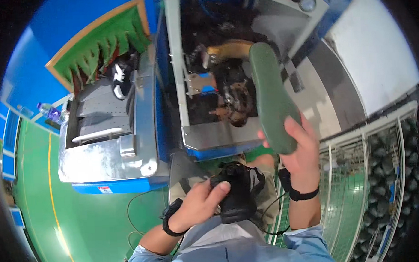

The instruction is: Operating a lasting machine and placing shoes on a conveyor belt in a shoe factory.

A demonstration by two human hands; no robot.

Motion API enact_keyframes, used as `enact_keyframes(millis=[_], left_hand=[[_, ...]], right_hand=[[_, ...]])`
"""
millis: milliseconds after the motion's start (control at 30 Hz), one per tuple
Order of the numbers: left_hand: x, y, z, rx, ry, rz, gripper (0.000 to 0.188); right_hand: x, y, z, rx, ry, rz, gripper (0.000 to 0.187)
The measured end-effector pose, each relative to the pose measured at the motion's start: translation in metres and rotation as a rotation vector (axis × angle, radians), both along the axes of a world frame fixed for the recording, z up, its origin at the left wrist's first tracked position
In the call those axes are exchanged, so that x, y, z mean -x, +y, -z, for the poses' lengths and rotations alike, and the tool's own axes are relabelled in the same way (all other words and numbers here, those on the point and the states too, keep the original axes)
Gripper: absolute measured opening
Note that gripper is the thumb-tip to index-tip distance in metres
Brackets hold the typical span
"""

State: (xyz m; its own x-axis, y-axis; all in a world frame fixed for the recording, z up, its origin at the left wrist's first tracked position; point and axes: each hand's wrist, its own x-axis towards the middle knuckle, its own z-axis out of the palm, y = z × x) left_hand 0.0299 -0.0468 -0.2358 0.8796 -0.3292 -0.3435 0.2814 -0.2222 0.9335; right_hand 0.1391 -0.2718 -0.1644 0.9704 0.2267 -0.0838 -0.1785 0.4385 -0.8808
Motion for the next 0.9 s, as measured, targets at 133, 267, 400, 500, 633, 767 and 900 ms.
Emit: enact_keyframes(millis=[133, 267, 400, 500, 633, 767, 900], left_hand=[[0.0, -0.027, 0.051, 0.138, -0.087, -0.143, 0.055], [-0.007, -0.04, 0.058, 0.469, 0.262, -0.094, 0.052], [-0.001, -0.081, 0.022, -0.092, 0.127, 0.171, 0.058], [0.008, -0.105, 0.063, -0.409, -0.225, 0.338, 0.067], [0.016, -0.122, 0.019, -0.202, 0.033, 0.49, 0.055], [0.018, -0.136, -0.008, -0.174, -0.003, 0.451, 0.048], [-0.003, -0.095, -0.013, -0.022, 0.025, 0.384, 0.039]], right_hand=[[0.078, -0.087, 0.015, 0.357, -0.271, 0.377, 0.086], [0.174, -0.164, 0.022, 0.803, -0.183, 0.635, 0.074], [0.279, -0.198, -0.002, 0.946, 0.022, 1.007, 0.075], [0.349, -0.218, -0.016, 1.174, 0.059, 1.489, 0.072], [0.382, -0.251, -0.044, 1.318, 0.225, 1.824, 0.068], [0.399, -0.339, -0.062, 1.39, 0.089, 1.981, 0.063], [0.396, -0.422, -0.071, 1.226, 0.225, 1.829, 0.056]])
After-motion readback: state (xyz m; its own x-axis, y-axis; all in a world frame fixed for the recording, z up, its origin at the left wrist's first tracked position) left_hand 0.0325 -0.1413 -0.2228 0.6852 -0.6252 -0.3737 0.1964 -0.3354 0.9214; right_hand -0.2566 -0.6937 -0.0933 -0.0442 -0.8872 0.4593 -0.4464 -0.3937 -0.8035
